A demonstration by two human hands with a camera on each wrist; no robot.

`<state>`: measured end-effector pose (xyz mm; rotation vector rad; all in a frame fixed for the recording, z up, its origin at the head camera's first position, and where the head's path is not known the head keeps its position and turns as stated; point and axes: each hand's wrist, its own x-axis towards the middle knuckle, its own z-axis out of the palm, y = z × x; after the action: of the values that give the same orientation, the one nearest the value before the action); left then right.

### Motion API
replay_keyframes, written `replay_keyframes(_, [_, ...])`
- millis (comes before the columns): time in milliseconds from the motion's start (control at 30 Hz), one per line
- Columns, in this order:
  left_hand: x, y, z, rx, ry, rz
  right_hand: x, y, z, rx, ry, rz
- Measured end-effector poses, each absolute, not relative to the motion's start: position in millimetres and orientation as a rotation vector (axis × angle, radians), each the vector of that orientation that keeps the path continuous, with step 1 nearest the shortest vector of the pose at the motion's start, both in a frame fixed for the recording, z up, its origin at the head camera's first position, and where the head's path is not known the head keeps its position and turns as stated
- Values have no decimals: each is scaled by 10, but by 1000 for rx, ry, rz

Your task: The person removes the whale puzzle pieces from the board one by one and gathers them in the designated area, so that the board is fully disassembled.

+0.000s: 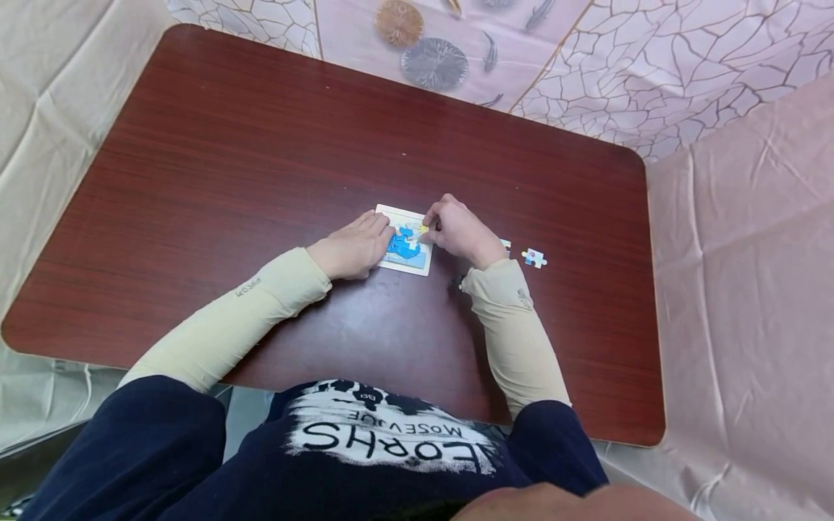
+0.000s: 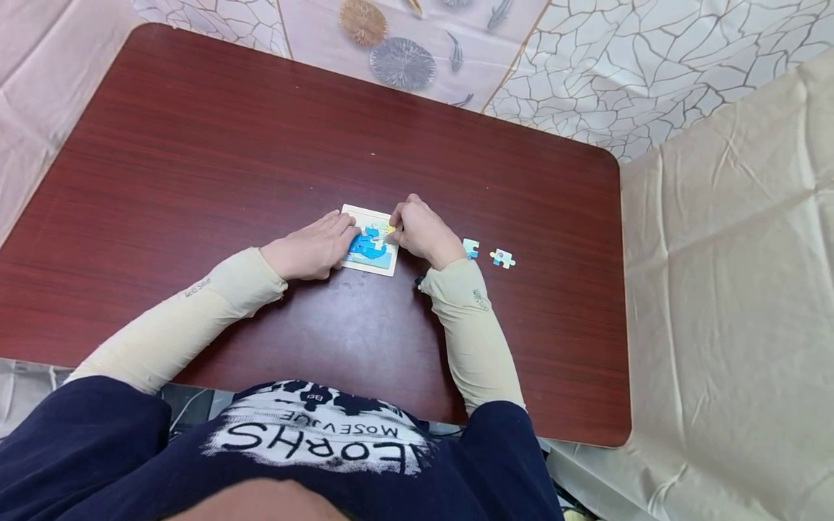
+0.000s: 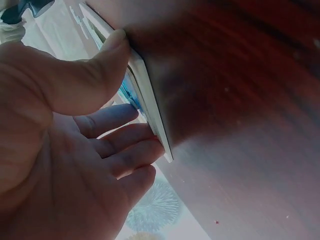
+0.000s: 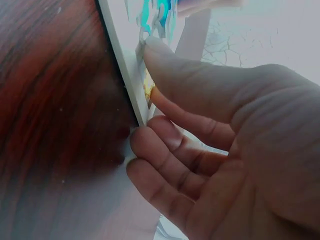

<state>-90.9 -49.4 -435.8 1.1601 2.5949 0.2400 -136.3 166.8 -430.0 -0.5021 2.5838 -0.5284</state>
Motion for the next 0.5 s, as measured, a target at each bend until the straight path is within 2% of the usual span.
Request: replay_keyframes(500, [-905,-510,-4357,1177,2595,202,-1384,1666,-4343,-535,2572,-500])
